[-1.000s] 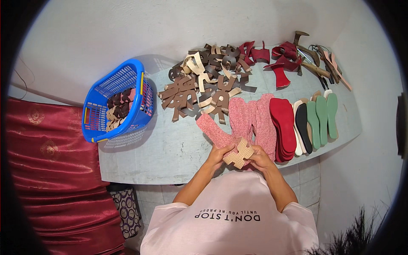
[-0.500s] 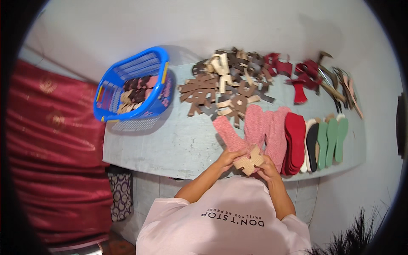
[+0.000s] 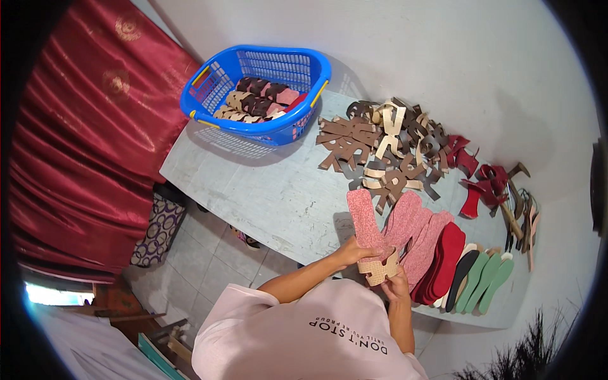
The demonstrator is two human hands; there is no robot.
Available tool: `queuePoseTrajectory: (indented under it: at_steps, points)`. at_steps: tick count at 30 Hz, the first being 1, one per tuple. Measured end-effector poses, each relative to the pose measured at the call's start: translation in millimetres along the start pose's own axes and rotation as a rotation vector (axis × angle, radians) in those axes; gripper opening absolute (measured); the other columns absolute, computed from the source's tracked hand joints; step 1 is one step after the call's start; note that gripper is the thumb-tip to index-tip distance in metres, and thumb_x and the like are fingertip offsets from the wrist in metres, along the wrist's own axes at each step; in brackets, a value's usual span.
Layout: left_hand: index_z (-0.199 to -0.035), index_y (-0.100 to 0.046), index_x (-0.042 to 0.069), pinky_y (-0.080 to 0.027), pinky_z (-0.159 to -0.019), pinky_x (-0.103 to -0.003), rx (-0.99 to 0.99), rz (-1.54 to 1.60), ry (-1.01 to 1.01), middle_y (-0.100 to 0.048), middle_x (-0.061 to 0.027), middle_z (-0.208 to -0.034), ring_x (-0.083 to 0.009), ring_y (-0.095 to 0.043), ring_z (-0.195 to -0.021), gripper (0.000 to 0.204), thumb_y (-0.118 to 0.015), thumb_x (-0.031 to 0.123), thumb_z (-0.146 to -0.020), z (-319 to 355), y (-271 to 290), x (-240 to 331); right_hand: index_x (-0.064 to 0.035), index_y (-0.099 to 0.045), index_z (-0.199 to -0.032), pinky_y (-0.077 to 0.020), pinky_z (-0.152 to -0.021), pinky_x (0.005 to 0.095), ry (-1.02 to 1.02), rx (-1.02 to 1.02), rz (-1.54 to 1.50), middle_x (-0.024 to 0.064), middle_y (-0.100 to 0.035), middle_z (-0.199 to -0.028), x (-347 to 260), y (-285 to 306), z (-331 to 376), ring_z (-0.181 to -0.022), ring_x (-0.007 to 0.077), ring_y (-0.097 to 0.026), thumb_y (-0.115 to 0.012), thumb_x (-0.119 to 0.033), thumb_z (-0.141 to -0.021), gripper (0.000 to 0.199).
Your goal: The person assembles a shoe by placing pre-cut upper straps onto a shoe sole by hand.
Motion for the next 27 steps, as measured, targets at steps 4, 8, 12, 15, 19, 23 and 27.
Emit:
queuePoseTrajectory:
  at_steps: [4, 8, 12, 15, 19, 23, 27]
  points:
    - [-0.106, -0.058, 0.002, -0.047, -0.082, -0.029, 0.061, 0.021, -0.042, -0.063, -0.0060, -0.099, -0.0141, -0.059, -0.092, 0.031, -0.068, 0.009, -0.078, 9, 9, -1, -0.0010, -0.062, -0.094, -0.0474, -0.065, 0.0253, -0.046, -0.023, 0.132, 0.0040, -0.064, -0.087, -1, 0, -4, -0.074, 0.0130, -0.061, -0.062, -0.001, -0.076, 0.018]
    - [-0.107, -0.058, 0.001, -0.047, -0.082, -0.029, 0.125, -0.043, -0.128, -0.063, -0.0059, -0.100, -0.0133, -0.059, -0.091, 0.032, -0.068, 0.010, -0.078, 20, 23, 3, -0.0005, -0.061, -0.095, -0.0484, -0.069, 0.0272, -0.062, -0.003, 0.136, 0.0049, -0.065, -0.089, 6, -20, -13, -0.076, 0.0143, -0.062, -0.062, -0.002, -0.077, 0.018]
    - [-0.107, -0.057, 0.001, -0.047, -0.082, -0.029, 0.188, -0.064, -0.125, -0.062, -0.0060, -0.100, -0.0137, -0.059, -0.092, 0.032, -0.069, 0.008, -0.077, 34, 39, 12, -0.0003, -0.061, -0.095, -0.0483, -0.070, 0.0275, -0.086, -0.056, 0.151, 0.0051, -0.065, -0.090, 16, -34, -24, -0.076, 0.0143, -0.062, -0.062, -0.003, -0.077, 0.018]
    - [-0.106, -0.059, 0.001, -0.047, -0.080, -0.029, 0.249, -0.072, -0.154, -0.063, -0.0057, -0.099, -0.0129, -0.058, -0.090, 0.032, -0.069, 0.013, -0.078, 42, 51, 20, -0.0005, -0.061, -0.095, -0.0478, -0.068, 0.0260, -0.121, -0.100, 0.194, 0.0040, -0.064, -0.089, 16, -51, -34, -0.076, 0.0128, -0.061, -0.062, -0.003, -0.078, 0.018]
    - [-0.106, -0.059, 0.002, -0.047, -0.079, -0.029, 0.258, -0.007, -0.184, -0.063, -0.0058, -0.098, -0.0129, -0.058, -0.089, 0.032, -0.070, 0.014, -0.078, 48, 72, 33, -0.0010, -0.060, -0.101, -0.0496, -0.073, 0.0295, -0.151, -0.135, 0.252, 0.0050, -0.064, -0.095, 26, -65, -50, -0.083, 0.0154, -0.062, -0.063, -0.006, -0.079, 0.023]
    - [-0.107, -0.058, 0.001, -0.047, -0.080, -0.029, 0.209, -0.045, -0.184, -0.063, -0.0061, -0.100, -0.0131, -0.058, -0.091, 0.033, -0.069, 0.011, -0.077, 49, 104, 57, -0.0016, -0.058, -0.107, -0.0486, -0.077, 0.0291, -0.070, -0.102, 0.288, 0.0055, -0.063, -0.101, 38, -101, -66, -0.087, 0.0155, -0.061, -0.064, -0.008, -0.079, 0.030]
    - [-0.108, -0.056, 0.000, -0.047, -0.082, -0.029, 0.199, -0.104, -0.189, -0.062, -0.0067, -0.101, -0.0134, -0.058, -0.093, 0.034, -0.069, 0.008, -0.078, 57, 136, 91, -0.0021, -0.058, -0.109, -0.0461, -0.072, 0.0253, -0.010, -0.044, 0.283, 0.0030, -0.062, -0.102, 52, -153, -85, -0.087, 0.0120, -0.059, -0.065, -0.006, -0.077, 0.032]
Point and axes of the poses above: each hand's wrist, its own z-axis away from the middle knuckle, its own y-axis out of the back of the hand, x = y × z, the point moved 2 cm from there along -z, towards the middle knuckle
